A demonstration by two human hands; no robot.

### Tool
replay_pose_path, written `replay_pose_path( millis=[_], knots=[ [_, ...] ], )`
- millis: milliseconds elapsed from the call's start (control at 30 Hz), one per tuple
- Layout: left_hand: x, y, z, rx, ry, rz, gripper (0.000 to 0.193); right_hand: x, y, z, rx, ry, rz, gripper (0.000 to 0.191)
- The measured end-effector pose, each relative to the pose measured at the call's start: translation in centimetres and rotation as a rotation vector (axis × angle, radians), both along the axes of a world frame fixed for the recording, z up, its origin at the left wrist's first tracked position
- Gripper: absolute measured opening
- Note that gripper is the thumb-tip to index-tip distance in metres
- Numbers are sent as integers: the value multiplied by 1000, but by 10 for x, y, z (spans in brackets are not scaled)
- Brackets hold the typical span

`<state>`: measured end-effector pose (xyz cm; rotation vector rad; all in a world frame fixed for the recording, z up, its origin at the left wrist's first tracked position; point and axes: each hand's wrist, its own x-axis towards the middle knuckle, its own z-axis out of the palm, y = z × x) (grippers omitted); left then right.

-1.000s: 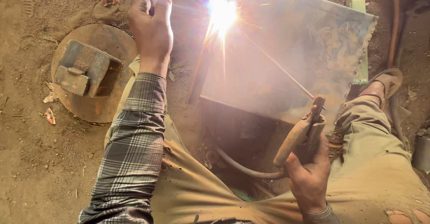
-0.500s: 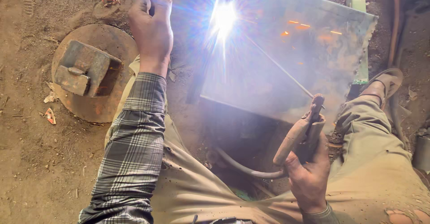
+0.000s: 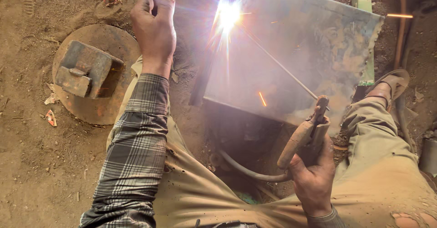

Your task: The person sits on the ground and arc-welds the seams of a metal box using an electrode holder, striking an arc that produces sparks and weld beads along the box edges. They reposition the box between welds and continue welding different corners.

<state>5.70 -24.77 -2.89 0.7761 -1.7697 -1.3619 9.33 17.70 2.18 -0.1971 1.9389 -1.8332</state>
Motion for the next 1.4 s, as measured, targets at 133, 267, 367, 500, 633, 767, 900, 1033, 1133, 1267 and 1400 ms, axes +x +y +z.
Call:
replay_pose_path(
  millis=[133, 267, 367, 500, 633, 767, 900, 1033, 1133, 1267, 1400],
  knots=[
    [0, -1, 2, -14, -44, -19, 27, -2, -1, 3, 8, -51, 4, 71],
    [0, -1, 2, 0, -21, -26, 25, -2, -2, 5, 5, -62, -2, 69],
    [0, -2, 1, -30, -18, -29, 27, -1, -3, 4, 26, 5, 15, 69],
    [0, -2, 0, -10, -19, -22, 28, 0, -2, 3, 17, -27, 1, 71],
    [0, -2, 1, -40, -22, -22, 25, 0, -1, 0, 30, -20, 0, 72],
    [-1, -2, 1, -27, -3, -19, 26, 1, 1, -3, 15, 11, 12, 73],
    [1, -1, 0, -15, 17, -25, 32, 2, 1, -4, 13, 16, 9, 76],
    [2, -2, -1, -12, -7, -13, 34, 1, -1, -2, 15, 5, 8, 78],
    [1, -2, -1, -75, 18, -21, 33, 0, -3, 0, -7, -7, 11, 78],
    [-1, -2, 0, -9, 17, -16, 28, 0, -5, 1, -31, 1, 27, 77],
    [0, -3, 0, -9, -26, 9, 19, -1, -4, -1, -120, -66, 20, 74]
  ],
)
